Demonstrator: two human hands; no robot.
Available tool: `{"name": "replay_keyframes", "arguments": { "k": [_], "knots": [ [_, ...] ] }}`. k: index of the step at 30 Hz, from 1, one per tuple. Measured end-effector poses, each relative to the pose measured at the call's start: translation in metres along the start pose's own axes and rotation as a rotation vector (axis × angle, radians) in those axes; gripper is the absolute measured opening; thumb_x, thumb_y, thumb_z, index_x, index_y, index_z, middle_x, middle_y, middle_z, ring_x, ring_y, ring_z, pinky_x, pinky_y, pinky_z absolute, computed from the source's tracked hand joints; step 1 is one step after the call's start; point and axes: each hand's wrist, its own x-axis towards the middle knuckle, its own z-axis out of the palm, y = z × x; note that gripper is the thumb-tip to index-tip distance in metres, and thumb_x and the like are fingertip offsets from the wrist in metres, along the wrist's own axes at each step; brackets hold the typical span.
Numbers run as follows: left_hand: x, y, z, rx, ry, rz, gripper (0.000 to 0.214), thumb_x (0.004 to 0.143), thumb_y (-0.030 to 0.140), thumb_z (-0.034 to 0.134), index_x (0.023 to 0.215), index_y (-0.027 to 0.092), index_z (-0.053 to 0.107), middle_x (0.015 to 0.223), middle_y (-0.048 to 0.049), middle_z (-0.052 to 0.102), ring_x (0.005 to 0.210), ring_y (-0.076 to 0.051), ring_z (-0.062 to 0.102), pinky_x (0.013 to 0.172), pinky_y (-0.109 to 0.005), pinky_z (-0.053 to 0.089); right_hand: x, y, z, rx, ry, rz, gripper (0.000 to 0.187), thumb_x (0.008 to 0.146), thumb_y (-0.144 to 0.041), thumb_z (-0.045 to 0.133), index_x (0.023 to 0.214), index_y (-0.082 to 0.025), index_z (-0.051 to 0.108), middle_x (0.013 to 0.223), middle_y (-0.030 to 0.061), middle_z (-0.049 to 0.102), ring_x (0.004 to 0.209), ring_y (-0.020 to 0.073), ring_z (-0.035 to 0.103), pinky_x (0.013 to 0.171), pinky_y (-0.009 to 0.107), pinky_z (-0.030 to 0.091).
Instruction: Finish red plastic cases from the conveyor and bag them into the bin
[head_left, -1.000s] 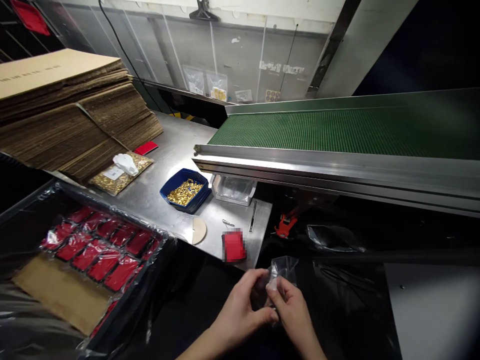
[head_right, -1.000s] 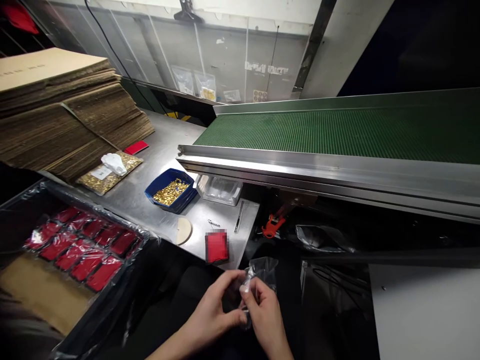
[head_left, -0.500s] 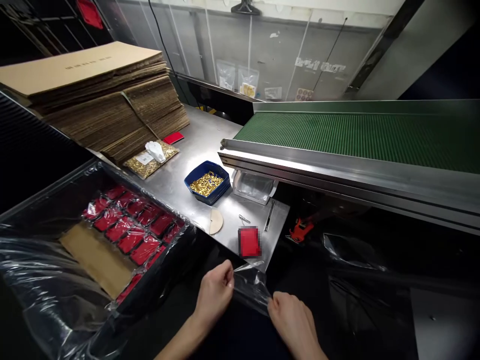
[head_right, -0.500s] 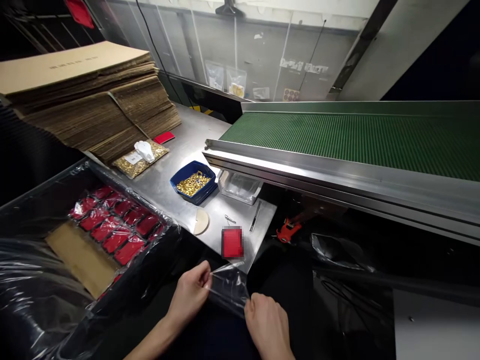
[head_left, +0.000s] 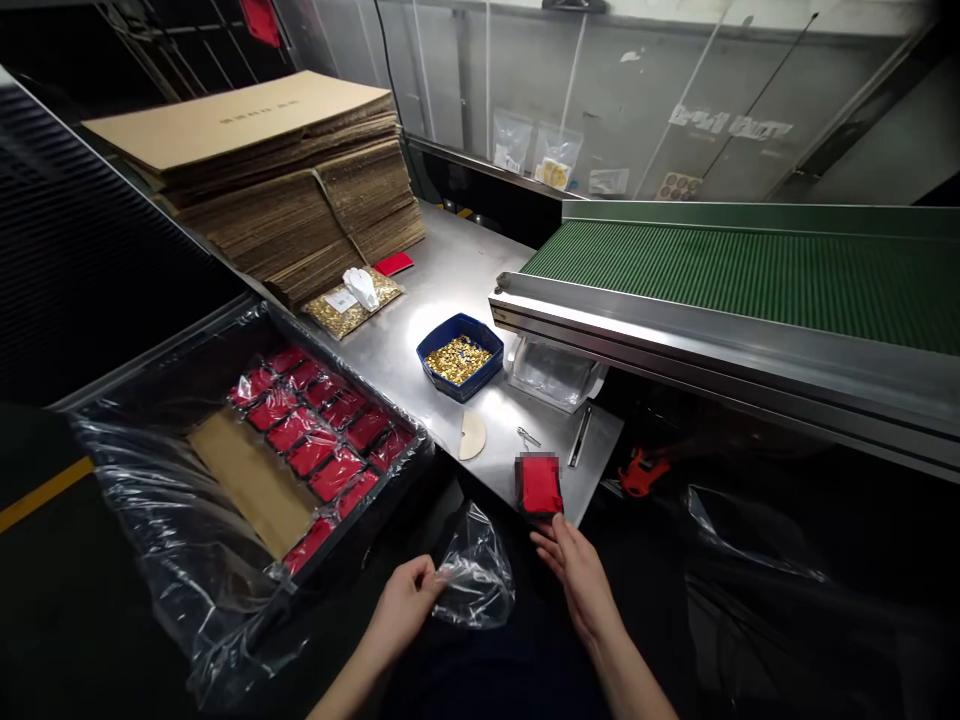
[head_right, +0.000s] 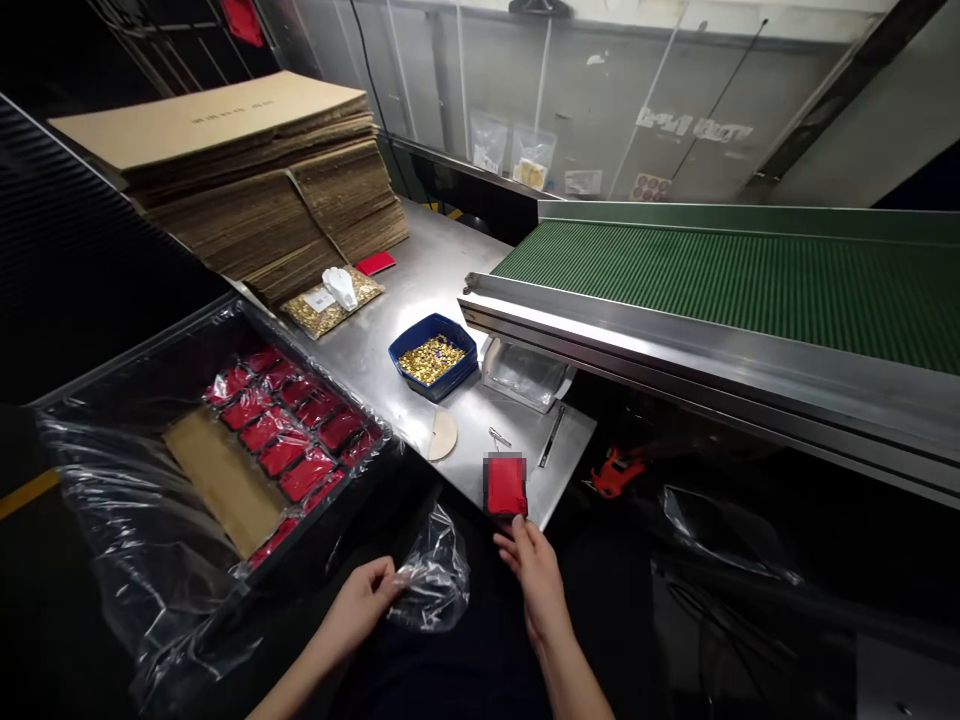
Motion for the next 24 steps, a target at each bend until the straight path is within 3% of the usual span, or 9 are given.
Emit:
{"name": "replay_keyframes", "arguments": {
  "k": [2, 6, 10, 12, 14, 16, 18, 21, 24],
  "knots": [
    [0.004, -0.002, 0.000, -0.034, -0.024, -0.013, 0.059, 0.080, 0.079, 0.050, 0.064, 0.025, 0.031, 0.060, 0.0073, 0.030, 0.061, -0.014, 0.030, 0.058, -0.026, 0.024, 0.016, 0.008, 0.012, 0.137, 0.081, 0.017, 0.073, 0.085, -0.079, 0.056, 0.126, -0.018, 0.060, 0.141, 0.0179, 0.065, 0.122, 0.0272, 0.070, 0.104, 0.041, 0.055],
    [0.007, 0.005, 0.005, -0.043, -0.098, -0.064, 0.071, 0.077, 0.092, 0.045, 0.056, 0.024, 0.039, 0.054, 0.0062, 0.033, 0.055, -0.013, 0.029, 0.055, -0.028, 0.021, 0.028, 0.004, 0.026, 0.250, 0.186, -0.004, 0.070, 0.073, -0.070, 0.077, 0.117, -0.017, 0.067, 0.128, 0.0153, 0.073, 0.118, 0.0299, 0.071, 0.100, 0.041, 0.058],
    [0.010, 0.016, 0.013, -0.028, -0.166, -0.099, 0.085, 0.073, 0.099, 0.032, 0.045, 0.021, 0.050, 0.045, 0.0004, 0.044, 0.048, -0.014, 0.037, 0.055, -0.030, 0.028, -0.017, -0.017, 0.006, 0.170, 0.269, -0.110, 0.061, 0.076, -0.062, 0.081, 0.117, -0.018, 0.072, 0.117, 0.0090, 0.077, 0.112, 0.0264, 0.072, 0.096, 0.033, 0.057],
    [0.013, 0.021, 0.016, -0.021, -0.192, -0.094, 0.087, 0.073, 0.099, 0.030, 0.042, 0.021, 0.052, 0.043, -0.0020, 0.048, 0.048, -0.014, 0.041, 0.056, -0.029, 0.033, -0.051, -0.025, -0.007, -0.028, 0.202, -0.196, 0.051, 0.079, -0.052, 0.083, 0.118, -0.020, 0.073, 0.110, 0.0059, 0.079, 0.104, 0.0232, 0.072, 0.092, 0.027, 0.055],
    [0.016, 0.028, 0.019, 0.002, -0.212, -0.088, 0.087, 0.074, 0.098, 0.030, 0.042, 0.021, 0.053, 0.042, -0.0026, 0.049, 0.047, -0.014, 0.043, 0.055, -0.029, 0.033, -0.079, -0.027, -0.013, -0.345, 0.028, -0.377, 0.033, 0.088, -0.040, 0.076, 0.117, -0.023, 0.073, 0.106, 0.0032, 0.078, 0.096, 0.0203, 0.071, 0.085, 0.025, 0.053],
    [0.019, 0.038, 0.021, 0.038, -0.232, -0.074, 0.086, 0.078, 0.096, 0.029, 0.042, 0.021, 0.054, 0.041, -0.0029, 0.050, 0.045, -0.014, 0.043, 0.053, -0.029, 0.033, -0.093, -0.021, -0.014, -0.702, -0.133, -0.630, 0.020, 0.094, -0.026, 0.061, 0.112, -0.026, 0.070, 0.110, 0.0012, 0.076, 0.090, 0.0189, 0.069, 0.077, 0.026, 0.051],
    [0.020, 0.051, 0.020, 0.079, -0.255, -0.046, 0.086, 0.083, 0.092, 0.024, 0.043, 0.021, 0.053, 0.042, -0.0036, 0.051, 0.044, -0.015, 0.044, 0.052, -0.028, 0.034, -0.096, -0.009, -0.013, -0.996, -0.181, -0.810, 0.024, 0.089, -0.014, 0.054, 0.104, -0.027, 0.067, 0.107, -0.0005, 0.075, 0.083, 0.0191, 0.067, 0.069, 0.028, 0.047],
    [0.012, 0.077, 0.018, 0.172, -0.244, 0.034, 0.082, 0.092, 0.081, 0.023, 0.044, 0.021, 0.051, 0.045, -0.0040, 0.053, 0.045, -0.015, 0.046, 0.052, -0.029, 0.033, -0.091, 0.005, -0.016, -1.263, -0.172, -0.857, 0.028, 0.083, -0.008, 0.054, 0.100, -0.027, 0.066, 0.093, -0.0017, 0.074, 0.075, 0.0205, 0.066, 0.064, 0.031, 0.043],
    [-0.005, 0.104, 0.017, 0.317, -0.111, 0.177, 0.067, 0.102, 0.061, 0.029, 0.054, 0.021, 0.053, 0.058, -0.0052, 0.060, 0.057, -0.018, 0.052, 0.060, -0.032, 0.031, -0.090, 0.007, -0.023, -1.250, -0.092, -0.707, 0.015, 0.093, -0.019, 0.056, 0.097, -0.027, 0.068, 0.084, 0.0001, 0.072, 0.072, 0.0197, 0.067, 0.065, 0.030, 0.043]
  ]
}}
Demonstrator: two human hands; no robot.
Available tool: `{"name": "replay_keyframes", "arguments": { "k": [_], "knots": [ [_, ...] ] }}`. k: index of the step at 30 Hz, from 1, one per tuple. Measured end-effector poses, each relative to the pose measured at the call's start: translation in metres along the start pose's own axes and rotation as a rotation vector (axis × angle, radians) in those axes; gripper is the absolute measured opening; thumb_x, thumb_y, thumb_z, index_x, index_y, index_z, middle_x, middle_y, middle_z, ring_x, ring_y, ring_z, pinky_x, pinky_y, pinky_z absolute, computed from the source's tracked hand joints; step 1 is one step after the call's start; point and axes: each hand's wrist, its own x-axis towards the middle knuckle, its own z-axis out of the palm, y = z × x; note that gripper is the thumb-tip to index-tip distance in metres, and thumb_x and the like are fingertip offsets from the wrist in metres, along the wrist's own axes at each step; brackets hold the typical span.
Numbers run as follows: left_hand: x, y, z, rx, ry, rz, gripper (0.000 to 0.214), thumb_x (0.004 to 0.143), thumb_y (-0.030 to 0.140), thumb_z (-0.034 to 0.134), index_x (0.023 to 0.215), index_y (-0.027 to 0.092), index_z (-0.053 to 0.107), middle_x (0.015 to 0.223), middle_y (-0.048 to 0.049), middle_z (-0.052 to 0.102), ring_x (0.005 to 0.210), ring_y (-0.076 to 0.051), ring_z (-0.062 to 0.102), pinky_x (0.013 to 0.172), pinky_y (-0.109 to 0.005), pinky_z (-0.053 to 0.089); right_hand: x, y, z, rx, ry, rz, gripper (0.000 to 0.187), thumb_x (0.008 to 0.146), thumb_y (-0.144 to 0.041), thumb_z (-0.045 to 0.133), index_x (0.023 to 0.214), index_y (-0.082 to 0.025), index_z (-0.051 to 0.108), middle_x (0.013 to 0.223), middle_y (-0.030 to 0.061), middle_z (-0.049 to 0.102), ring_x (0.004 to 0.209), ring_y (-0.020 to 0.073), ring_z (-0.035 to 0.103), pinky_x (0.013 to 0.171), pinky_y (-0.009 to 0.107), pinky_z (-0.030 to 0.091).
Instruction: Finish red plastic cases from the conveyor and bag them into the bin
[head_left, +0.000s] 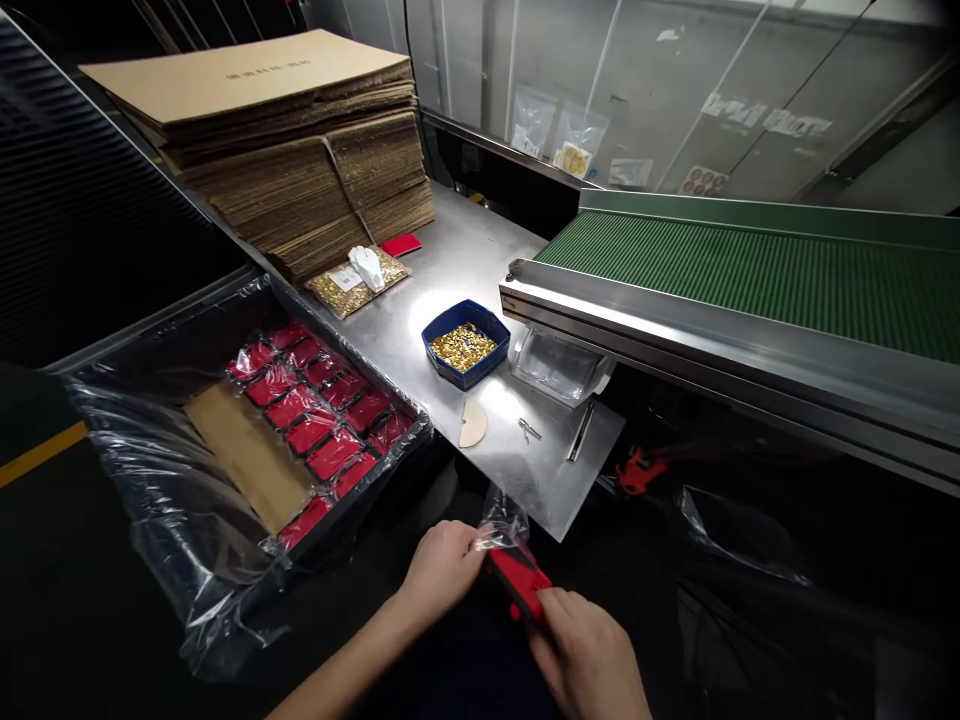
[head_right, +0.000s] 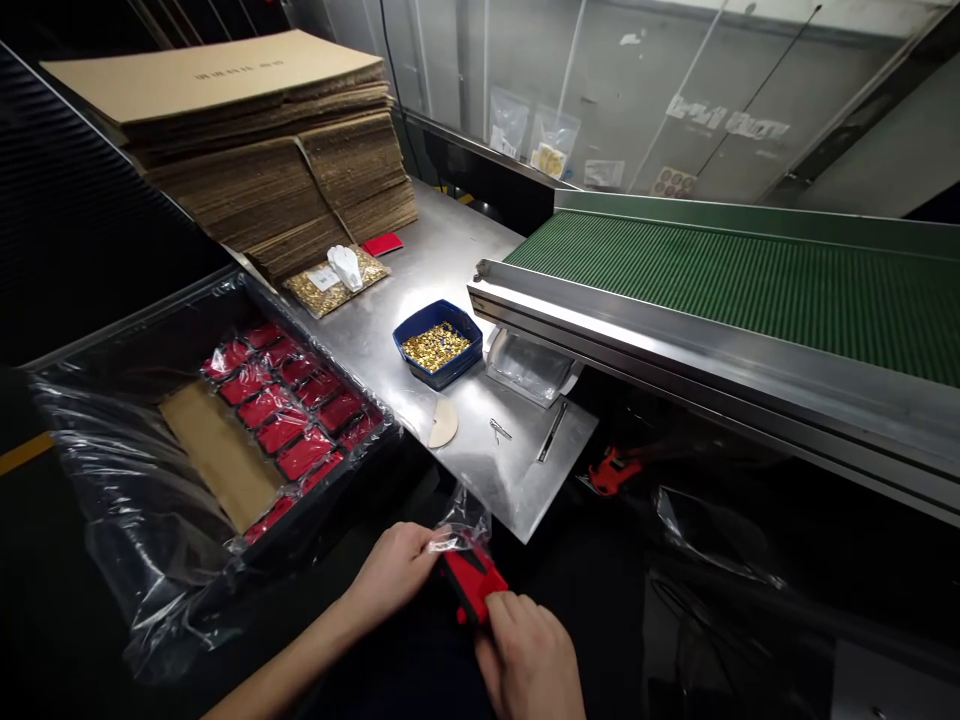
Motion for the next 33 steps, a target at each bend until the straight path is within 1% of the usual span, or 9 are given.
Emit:
{"name": "replay_keyframes", "arguments": {
  "k": [5, 9, 12, 14, 20, 24, 28, 30, 33],
  "knots": [
    [-0.012, 0.035, -0.006, 0.238, 0.203, 0.148, 0.041, 0.105, 0.035, 0.036, 0.071, 0.021, 0.055, 0.081, -0.0086, 0.065, 0.079, -0.025, 0.057, 0.069, -0.036, 0.031, -0.003, -0.001, -0.008, 0.398, 0.124, 0.507, 0.037, 0.093, -0.059, 0.061, 0.098, -0.025, 0.077, 0.078, 0.0032, 0.072, 0.072, 0.0225, 0.068, 0.069, 0.032, 0.049],
    [-0.011, 0.046, 0.001, 0.308, 0.230, 0.271, 0.019, 0.098, 0.018, 0.046, 0.083, 0.021, 0.057, 0.089, -0.0073, 0.066, 0.083, -0.025, 0.060, 0.069, -0.035, 0.035, 0.002, 0.001, -0.009, 0.824, 0.180, 0.762, 0.065, 0.081, -0.070, 0.072, 0.121, -0.019, 0.076, 0.105, 0.0091, 0.081, 0.099, 0.0306, 0.075, 0.085, 0.032, 0.057],
    [-0.011, 0.053, 0.012, 0.297, 0.158, 0.419, 0.012, 0.089, 0.013, 0.056, 0.084, 0.023, 0.057, 0.085, -0.0012, 0.067, 0.075, -0.020, 0.063, 0.064, -0.030, 0.039, 0.003, 0.001, -0.010, 0.954, 0.258, 0.764, 0.066, 0.081, -0.069, 0.072, 0.121, -0.018, 0.076, 0.114, 0.0110, 0.080, 0.109, 0.0321, 0.073, 0.093, 0.032, 0.057],
    [-0.009, 0.057, 0.018, 0.278, 0.158, 0.477, 0.011, 0.089, 0.013, 0.055, 0.090, 0.024, 0.056, 0.082, 0.0004, 0.068, 0.071, -0.018, 0.064, 0.062, -0.029, 0.041, 0.001, -0.001, -0.009, 0.854, 0.259, 0.761, 0.063, 0.080, -0.070, 0.071, 0.118, -0.020, 0.077, 0.108, 0.0104, 0.081, 0.102, 0.0323, 0.075, 0.090, 0.034, 0.058],
    [0.007, 0.057, 0.026, 0.232, 0.310, 0.524, 0.017, 0.102, 0.014, 0.040, 0.104, 0.021, 0.056, 0.080, -0.0035, 0.071, 0.068, -0.020, 0.068, 0.061, -0.030, 0.044, -0.008, -0.004, -0.010, 0.358, 0.009, 0.624, 0.037, 0.092, -0.058, 0.057, 0.106, -0.030, 0.077, 0.083, 0.0071, 0.079, 0.076, 0.0318, 0.074, 0.066, 0.037, 0.047],
    [-0.003, 0.061, 0.048, 0.200, 0.226, 0.780, 0.021, 0.101, 0.015, 0.040, 0.096, 0.021, 0.060, 0.076, -0.0053, 0.071, 0.066, -0.020, 0.067, 0.060, -0.032, 0.045, -0.003, 0.001, -0.029, 0.286, -0.107, 0.625, 0.029, 0.095, -0.045, 0.050, 0.106, -0.031, 0.074, 0.086, 0.0065, 0.079, 0.080, 0.0338, 0.074, 0.068, 0.037, 0.043],
    [-0.020, 0.070, 0.067, 0.136, 0.092, 0.948, 0.020, 0.097, 0.012, 0.041, 0.090, 0.023, 0.055, 0.074, -0.0042, 0.069, 0.063, -0.019, 0.063, 0.058, -0.032, 0.043, 0.005, 0.019, -0.040, 0.698, -0.079, 0.613, 0.025, 0.087, -0.026, 0.059, 0.104, -0.028, 0.077, 0.092, 0.0041, 0.080, 0.090, 0.0308, 0.073, 0.077, 0.036, 0.048],
    [-0.024, 0.072, 0.067, 0.089, 0.053, 0.906, 0.016, 0.095, 0.011, 0.041, 0.098, 0.024, 0.049, 0.079, -0.0034, 0.069, 0.065, -0.018, 0.063, 0.059, -0.030, 0.045, 0.007, 0.029, -0.037, 1.003, -0.070, 0.557, 0.021, 0.084, -0.032, 0.069, 0.101, -0.022, 0.079, 0.093, 0.0064, 0.080, 0.090, 0.0302, 0.072, 0.080, 0.035, 0.051],
    [-0.027, 0.070, 0.061, 0.046, -0.013, 0.827, 0.017, 0.095, 0.011, 0.043, 0.103, 0.025, 0.039, 0.079, -0.0003, 0.067, 0.059, -0.016, 0.060, 0.054, -0.028, 0.042, 0.006, 0.035, -0.027, 1.278, -0.007, 0.520, 0.040, 0.086, -0.049, 0.073, 0.109, -0.017, 0.077, 0.099, 0.0112, 0.080, 0.092, 0.0302, 0.072, 0.087, 0.038, 0.054]
  ]
}}
